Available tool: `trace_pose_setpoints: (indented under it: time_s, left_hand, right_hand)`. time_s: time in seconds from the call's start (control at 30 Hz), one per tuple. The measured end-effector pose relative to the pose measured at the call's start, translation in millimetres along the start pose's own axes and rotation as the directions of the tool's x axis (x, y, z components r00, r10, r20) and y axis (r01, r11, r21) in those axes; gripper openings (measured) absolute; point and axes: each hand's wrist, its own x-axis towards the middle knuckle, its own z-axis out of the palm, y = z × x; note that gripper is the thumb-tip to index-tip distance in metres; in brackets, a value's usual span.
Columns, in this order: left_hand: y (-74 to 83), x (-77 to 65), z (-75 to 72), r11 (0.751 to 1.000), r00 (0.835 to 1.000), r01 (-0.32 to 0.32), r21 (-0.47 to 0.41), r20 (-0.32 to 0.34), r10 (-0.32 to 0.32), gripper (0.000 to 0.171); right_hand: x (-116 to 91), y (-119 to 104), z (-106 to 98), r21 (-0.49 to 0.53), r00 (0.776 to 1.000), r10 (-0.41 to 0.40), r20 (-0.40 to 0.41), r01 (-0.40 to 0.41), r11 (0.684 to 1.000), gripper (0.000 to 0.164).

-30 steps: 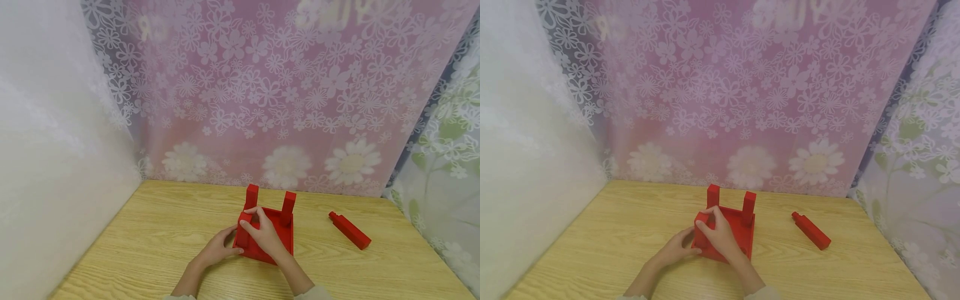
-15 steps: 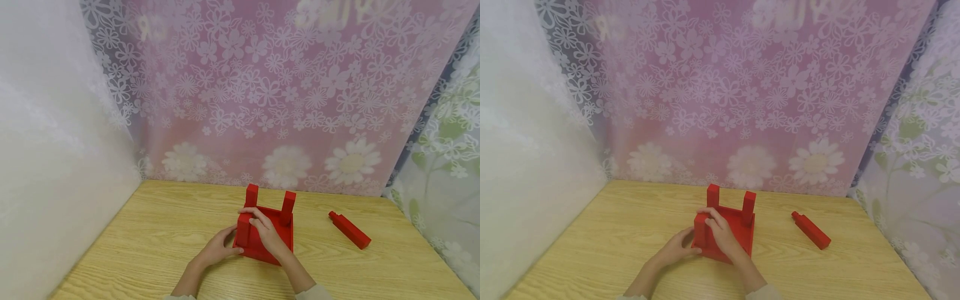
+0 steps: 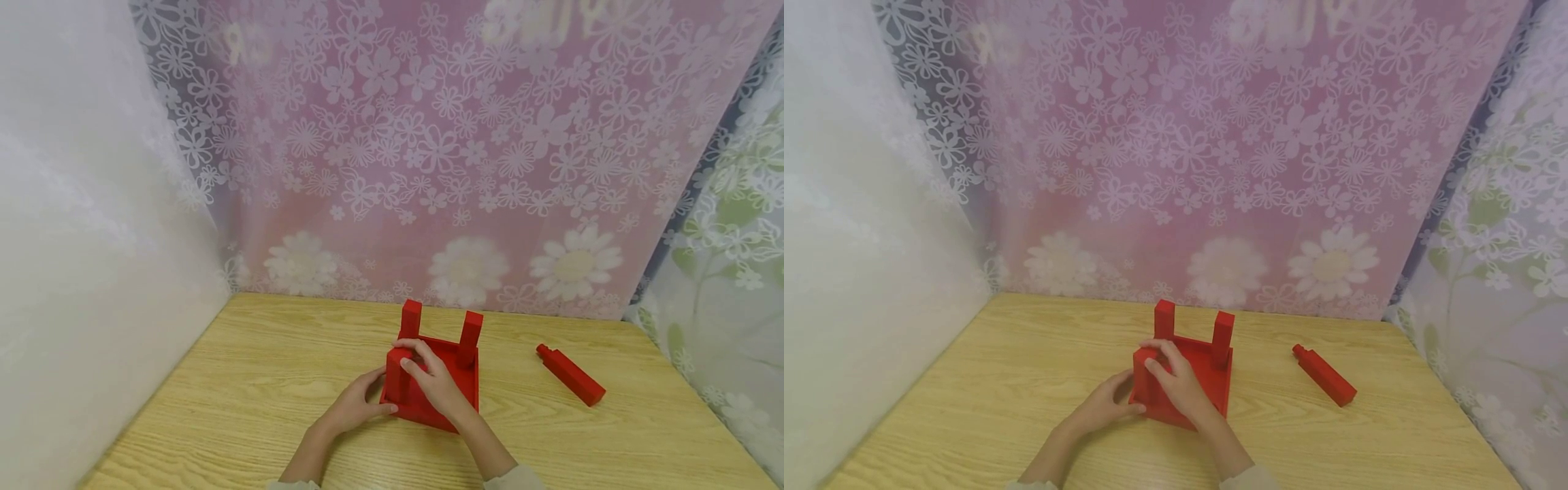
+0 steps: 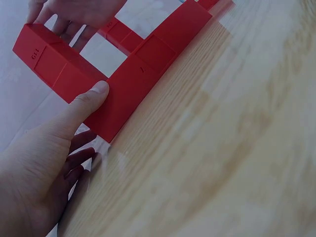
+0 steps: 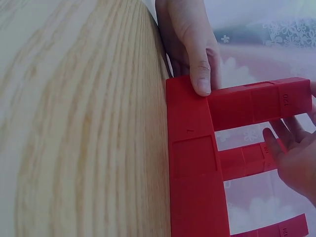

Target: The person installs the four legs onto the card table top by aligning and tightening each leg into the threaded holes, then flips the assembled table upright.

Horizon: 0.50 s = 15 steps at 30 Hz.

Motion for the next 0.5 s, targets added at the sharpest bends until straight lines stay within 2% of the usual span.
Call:
trace_pose_setpoints:
  time_s: [0.23, 0.37, 0.5]
  left_hand:
    - [-0.8, -0.1, 0.2, 1.0, 1.0, 0.012, 0.009, -0.002, -0.012, 0.073]
    - [-0.6, -0.2, 0.0, 1.0, 1.0, 0.017, 0.011, -0.006, -0.017, 0.074]
    - [-0.6, -0.2, 0.3, 1.0, 1.0, 0.01, 0.013, -0.005, -0.009, 0.073]
  right_hand:
    - [5, 34, 2, -0.072, 0.995, -0.058, -0.077, 0.052, 0.996, 0.028]
    - [6, 32, 4, -0.102, 0.992, -0.047, -0.12, 0.035, 0.994, 0.03]
    - [7, 28, 7, -0.123, 0.985, 0.005, -0.174, -0.026, 0.992, 0.032]
